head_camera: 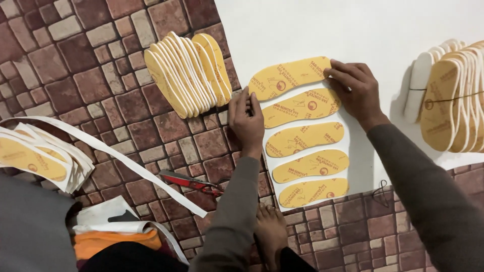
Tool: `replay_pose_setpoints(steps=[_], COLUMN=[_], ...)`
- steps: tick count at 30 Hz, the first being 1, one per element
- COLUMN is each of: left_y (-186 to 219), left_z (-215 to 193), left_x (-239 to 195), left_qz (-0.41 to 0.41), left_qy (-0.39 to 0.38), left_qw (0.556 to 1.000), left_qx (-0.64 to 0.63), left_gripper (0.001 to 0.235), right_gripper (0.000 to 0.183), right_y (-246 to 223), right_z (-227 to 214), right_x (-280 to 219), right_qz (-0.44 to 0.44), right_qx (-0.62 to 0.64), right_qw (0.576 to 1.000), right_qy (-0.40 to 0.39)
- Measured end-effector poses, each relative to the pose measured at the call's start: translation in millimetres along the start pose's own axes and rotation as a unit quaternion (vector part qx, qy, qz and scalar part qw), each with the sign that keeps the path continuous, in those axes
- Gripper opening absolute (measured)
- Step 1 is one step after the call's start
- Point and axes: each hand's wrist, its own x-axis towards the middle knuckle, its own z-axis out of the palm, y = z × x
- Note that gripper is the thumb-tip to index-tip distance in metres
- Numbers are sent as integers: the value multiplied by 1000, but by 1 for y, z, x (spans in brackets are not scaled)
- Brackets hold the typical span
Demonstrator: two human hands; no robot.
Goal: The person uses scissors to cut yellow shoe insoles from a white backing sheet. They then peel the insoles from the backing and stack them into piles on the floor.
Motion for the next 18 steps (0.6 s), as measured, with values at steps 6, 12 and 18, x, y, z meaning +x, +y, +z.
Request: replay_pose_setpoints(steps=[6, 12, 18], left_y=[-2, -4, -7], left_z=[0, 2, 4], left_x=[-2, -5, -7], left_qz=[14, 8, 15], left_qy=[-13, -23, -15], left_qw=[1000, 1000, 1000], left_qx=[-4, -3, 22], left_gripper=[21, 22, 22], right_gripper=[24, 26, 26], right_y=[-3, 1, -5], right_z=[-1, 0, -2], right_x=[2, -1, 4], right_qz=[4, -16, -16], right_qx=[-2, -8, -3], right_qw=[1000, 1000, 1000], right_qy=[-3, 4, 0])
